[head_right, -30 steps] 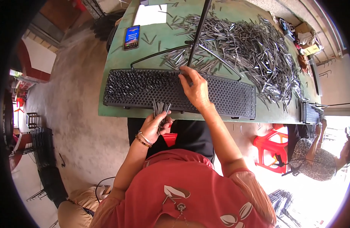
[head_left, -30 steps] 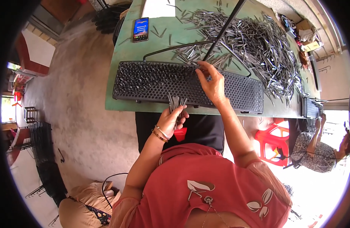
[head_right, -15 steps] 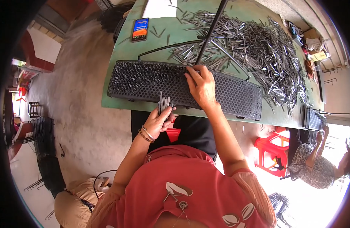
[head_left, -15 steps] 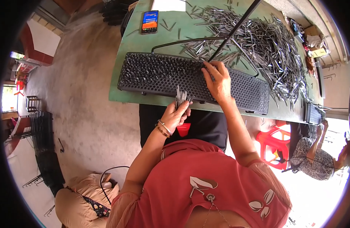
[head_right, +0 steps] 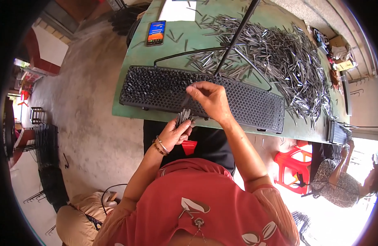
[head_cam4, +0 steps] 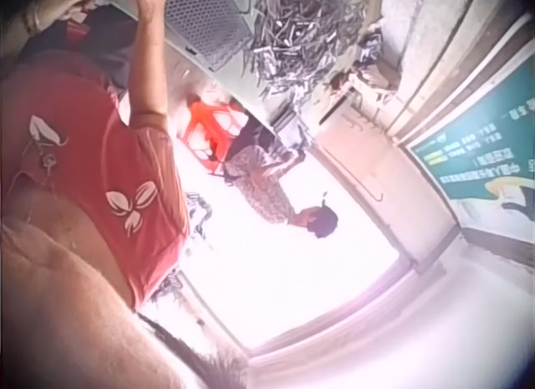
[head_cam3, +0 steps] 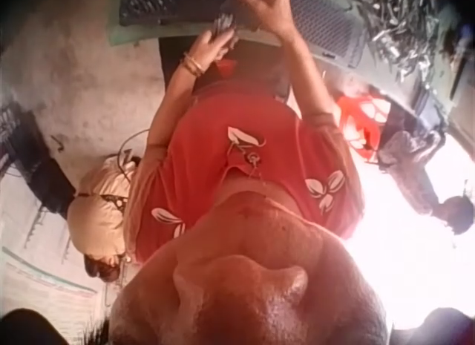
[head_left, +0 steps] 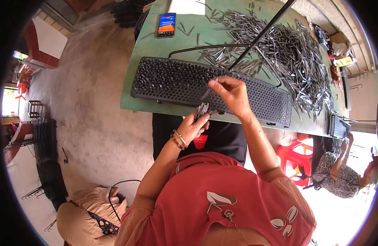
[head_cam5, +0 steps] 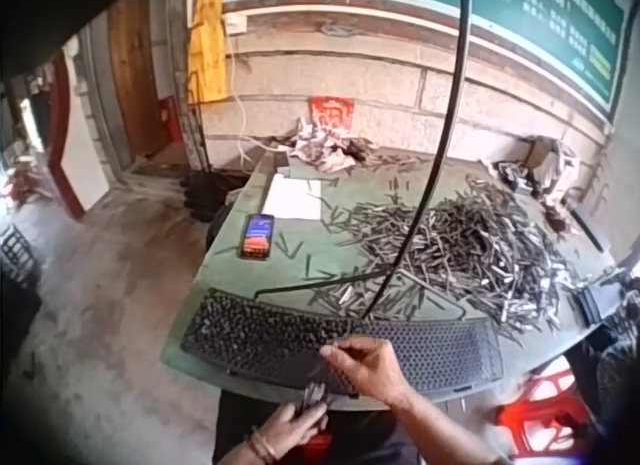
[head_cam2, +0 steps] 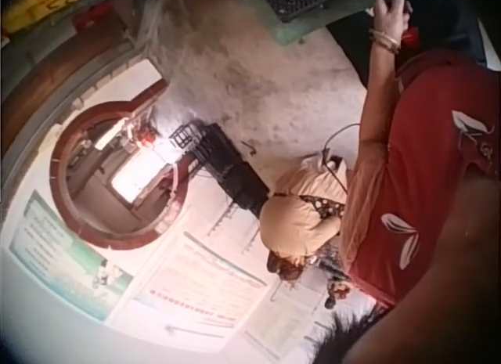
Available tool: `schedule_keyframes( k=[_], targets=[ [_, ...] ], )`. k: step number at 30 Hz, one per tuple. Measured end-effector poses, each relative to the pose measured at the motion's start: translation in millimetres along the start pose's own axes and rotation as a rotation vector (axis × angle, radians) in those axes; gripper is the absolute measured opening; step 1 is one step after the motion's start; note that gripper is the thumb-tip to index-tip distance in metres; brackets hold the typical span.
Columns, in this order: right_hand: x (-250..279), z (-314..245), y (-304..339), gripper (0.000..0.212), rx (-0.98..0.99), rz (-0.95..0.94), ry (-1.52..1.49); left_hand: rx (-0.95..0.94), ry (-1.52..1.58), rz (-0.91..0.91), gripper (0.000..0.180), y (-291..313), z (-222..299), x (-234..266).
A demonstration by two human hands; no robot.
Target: Inserting small metal pins into a black mesh grid frame as part of an assembly process.
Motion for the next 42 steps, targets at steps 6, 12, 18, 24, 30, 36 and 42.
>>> schedule_keyframes(
  k=[6, 12, 18, 24, 30, 36, 42],
  targets=[
    [-10.3, 19.8, -18.1, 0.020, 0.105, 0.112, 0.113, 0.065, 0.135, 0.008, 0.023, -3.5, -4.2, 3.0],
    [-25.4, -10.4, -20.2, 0.016, 0.347, 0.023, 0.406, 0.070, 0.139, 0.017, 0.023, 0.8, -6.6, 4.2],
    [-29.2, -11.9, -20.4, 0.015, 0.404, -0.038, 0.455, 0.085, 0.179, 0.010, 0.024, 1.8, -5.6, 3.3],
    [-39.1, -15.0, -20.8, 0.015, 0.524, -0.077, 0.514, 0.099, 0.281, 0.011, 0.026, 1.2, -7.2, 6.7],
    [-39.1, -18.2, -18.3, 0.014, 0.536, -0.052, 0.588, 0.100, 0.289, 0.024, 0.026, 0.8, -9.2, 10.0],
    [-38.1, -16.9, -15.1, 0.013, 0.642, -0.036, 0.605, 0.093, 0.305, 0.035, 0.025, 2.0, -7.2, 8.4],
    [-35.5, -25.1, -17.9, 0.013, 0.625, -0.069, 0.578, 0.032, 0.301, 0.033, 0.024, 2.7, -2.7, 8.2]
  ],
)
Point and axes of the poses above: each hand's wrist, its own y-axis away from the middle knuckle, its own x-axis out of the back of the hand, z = x × y, the point moved 8 cm from there along -y, towards the middle knuckle, and after that the axes turned 13 degrees about x, right-handed, at the moved point
